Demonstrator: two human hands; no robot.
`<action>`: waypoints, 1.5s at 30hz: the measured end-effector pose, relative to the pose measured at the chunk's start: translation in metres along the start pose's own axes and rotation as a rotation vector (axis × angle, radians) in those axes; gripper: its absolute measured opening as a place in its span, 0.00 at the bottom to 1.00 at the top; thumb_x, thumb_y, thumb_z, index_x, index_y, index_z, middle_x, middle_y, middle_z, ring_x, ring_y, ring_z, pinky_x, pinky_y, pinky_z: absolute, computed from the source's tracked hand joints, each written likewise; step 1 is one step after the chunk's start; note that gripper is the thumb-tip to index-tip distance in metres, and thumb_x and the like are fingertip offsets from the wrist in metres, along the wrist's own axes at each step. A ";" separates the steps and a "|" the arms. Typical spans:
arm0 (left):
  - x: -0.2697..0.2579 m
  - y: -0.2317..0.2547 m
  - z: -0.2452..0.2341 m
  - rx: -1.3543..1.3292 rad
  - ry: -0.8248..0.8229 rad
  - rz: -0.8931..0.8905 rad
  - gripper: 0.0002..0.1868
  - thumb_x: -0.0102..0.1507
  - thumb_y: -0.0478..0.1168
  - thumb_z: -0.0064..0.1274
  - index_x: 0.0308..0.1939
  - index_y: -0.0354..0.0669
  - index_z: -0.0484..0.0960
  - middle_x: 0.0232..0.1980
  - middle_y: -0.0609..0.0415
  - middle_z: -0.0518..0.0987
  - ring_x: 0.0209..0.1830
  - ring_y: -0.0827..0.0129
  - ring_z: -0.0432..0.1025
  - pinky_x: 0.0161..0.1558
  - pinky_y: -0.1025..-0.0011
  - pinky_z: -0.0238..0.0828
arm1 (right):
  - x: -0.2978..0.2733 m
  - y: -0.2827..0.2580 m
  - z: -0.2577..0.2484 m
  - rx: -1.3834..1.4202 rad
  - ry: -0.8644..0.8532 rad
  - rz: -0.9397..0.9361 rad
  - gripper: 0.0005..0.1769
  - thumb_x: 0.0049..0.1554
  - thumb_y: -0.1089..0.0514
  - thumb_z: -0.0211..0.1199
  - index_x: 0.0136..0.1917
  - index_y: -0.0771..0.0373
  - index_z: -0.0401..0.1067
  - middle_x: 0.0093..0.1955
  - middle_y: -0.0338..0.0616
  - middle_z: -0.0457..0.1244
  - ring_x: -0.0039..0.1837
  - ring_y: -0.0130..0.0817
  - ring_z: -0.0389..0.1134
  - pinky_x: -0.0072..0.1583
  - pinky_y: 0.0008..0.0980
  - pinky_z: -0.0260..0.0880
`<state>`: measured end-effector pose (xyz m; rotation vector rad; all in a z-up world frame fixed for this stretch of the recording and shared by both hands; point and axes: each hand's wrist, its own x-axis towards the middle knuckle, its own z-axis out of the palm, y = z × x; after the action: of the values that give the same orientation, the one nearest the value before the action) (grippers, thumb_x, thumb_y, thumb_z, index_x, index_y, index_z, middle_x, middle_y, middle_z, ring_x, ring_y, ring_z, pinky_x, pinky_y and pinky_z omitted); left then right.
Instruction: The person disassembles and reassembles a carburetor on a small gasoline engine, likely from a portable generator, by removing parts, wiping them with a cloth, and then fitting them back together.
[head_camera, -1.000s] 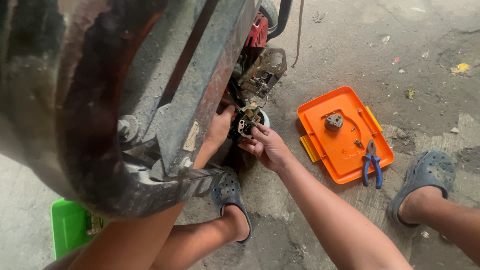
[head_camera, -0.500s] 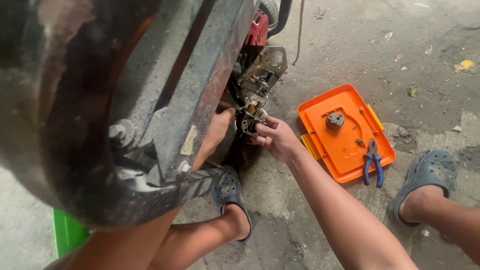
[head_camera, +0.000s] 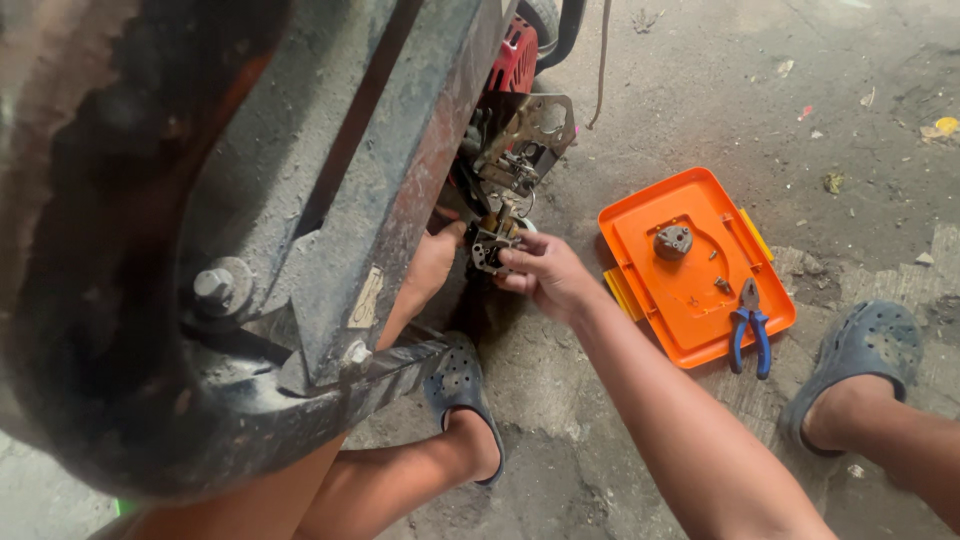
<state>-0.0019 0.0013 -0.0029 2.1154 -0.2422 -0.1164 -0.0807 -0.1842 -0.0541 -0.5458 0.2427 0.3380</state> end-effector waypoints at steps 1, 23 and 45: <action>0.000 0.001 -0.001 0.003 -0.001 0.002 0.13 0.65 0.38 0.58 0.50 0.34 0.80 0.48 0.47 0.84 0.47 0.60 0.78 0.51 0.64 0.72 | 0.000 0.002 0.001 0.018 -0.002 0.015 0.22 0.59 0.66 0.66 0.65 0.72 0.68 0.56 0.47 0.68 0.52 0.31 0.72 0.51 0.28 0.76; -0.009 0.037 -0.017 0.269 -0.266 -0.027 0.37 0.51 0.42 0.71 0.60 0.33 0.73 0.54 0.42 0.81 0.55 0.54 0.77 0.55 0.63 0.71 | 0.014 0.044 0.010 0.171 -0.050 0.100 0.22 0.62 0.65 0.58 0.69 0.65 0.62 0.60 0.44 0.66 0.60 0.34 0.71 0.65 0.39 0.73; 0.015 0.056 -0.010 0.633 -0.402 -0.117 0.35 0.43 0.48 0.77 0.49 0.38 0.81 0.48 0.41 0.83 0.50 0.48 0.78 0.49 0.58 0.74 | 0.008 0.058 0.015 0.271 0.186 0.025 0.25 0.60 0.54 0.64 0.68 0.56 0.64 0.54 0.36 0.67 0.55 0.30 0.70 0.59 0.39 0.75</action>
<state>0.0073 -0.0218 0.0500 2.7231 -0.4361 -0.6048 -0.0935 -0.1276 -0.0716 -0.3064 0.4676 0.2731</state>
